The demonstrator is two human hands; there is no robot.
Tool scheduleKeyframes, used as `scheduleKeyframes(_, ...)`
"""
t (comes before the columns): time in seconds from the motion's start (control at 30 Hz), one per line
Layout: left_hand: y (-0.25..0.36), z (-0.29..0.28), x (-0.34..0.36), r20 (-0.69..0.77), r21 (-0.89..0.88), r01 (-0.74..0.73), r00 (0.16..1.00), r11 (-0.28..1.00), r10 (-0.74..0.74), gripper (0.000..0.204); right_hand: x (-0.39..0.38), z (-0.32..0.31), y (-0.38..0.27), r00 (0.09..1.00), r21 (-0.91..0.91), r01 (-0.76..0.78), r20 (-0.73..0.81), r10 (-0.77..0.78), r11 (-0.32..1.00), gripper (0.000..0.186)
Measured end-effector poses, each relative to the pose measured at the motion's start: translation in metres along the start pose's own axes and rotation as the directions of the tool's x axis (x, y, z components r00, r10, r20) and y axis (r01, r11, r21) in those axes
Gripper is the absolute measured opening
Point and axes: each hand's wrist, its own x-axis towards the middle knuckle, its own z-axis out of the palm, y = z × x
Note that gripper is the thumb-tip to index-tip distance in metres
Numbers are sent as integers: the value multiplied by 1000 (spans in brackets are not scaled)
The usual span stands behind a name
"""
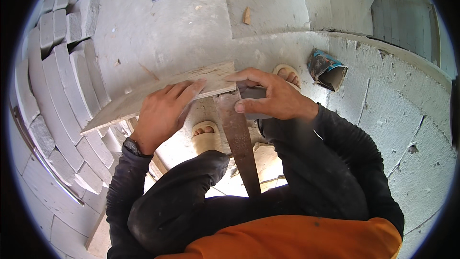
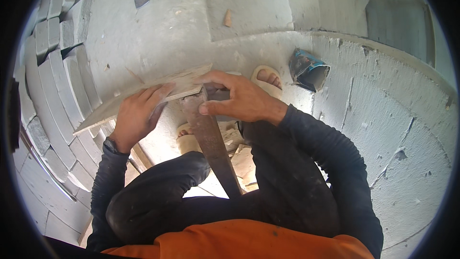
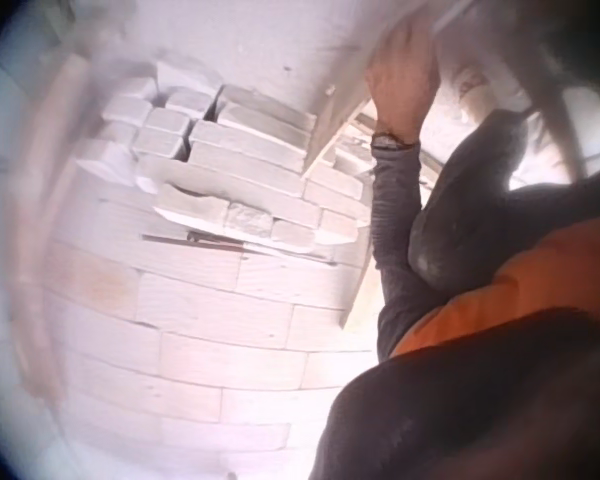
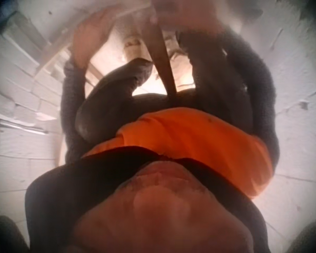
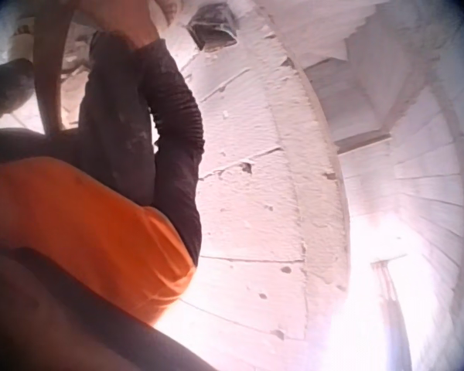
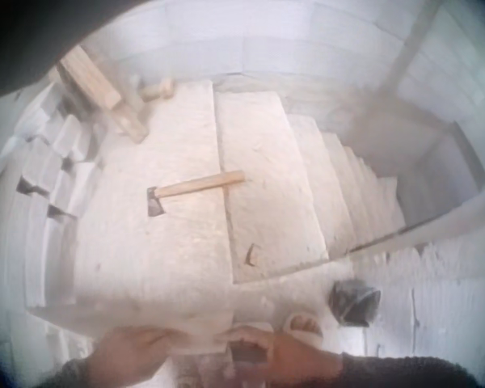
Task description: The person saws a piece of wood, uses an axe to shape the edge of a board, and then fits together wooden boards to form a frame structure on the floor.
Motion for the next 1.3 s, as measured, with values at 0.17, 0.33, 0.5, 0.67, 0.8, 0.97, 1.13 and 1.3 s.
scheduleKeyframes(0.17, -6, -1, 1, 110, 143, -66, 993, 988, 50, 53, -2, -1, -5, 1000, 37, -16, 26, 15, 999, 68)
scheduleKeyframes(0.33, -2, -15, 9, 182, 182, -95, 981, 979, 62, 56, -5, 1, -5, 1000, -12, 10, 14, -10, 1000, 65)
scheduleKeyframes(0.5, 4, -20, 10, 175, 198, -85, 983, 977, 51, 55, -5, 1, -5, 1000, -44, 27, 11, -26, 999, 64)
scheduleKeyframes(0.67, 5, -20, 8, 159, 186, -61, 987, 981, 31, 55, -2, 3, -5, 997, -50, 75, -13, -76, 996, 62)
scheduleKeyframes(0.8, 7, -23, 8, 178, 182, -47, 984, 982, 14, 56, 0, 9, -11, 1000, -74, 5, -26, -7, 997, 59)
scheduleKeyframes(0.97, 5, -22, 11, 186, 187, -52, 982, 981, 16, 59, -1, 11, -7, 1000, -58, 11, -26, -12, 998, 56)
scheduleKeyframes(1.13, 6, -20, 6, 213, 188, -51, 977, 981, 9, 60, 2, 10, -15, 996, 116, -93, -1, 93, 989, 54)
scheduleKeyframes(1.3, 8, -20, 16, 219, 205, -73, 975, 976, 27, 58, -6, 8, -9, 998, 17, 15, -59, -14, 1000, 48)
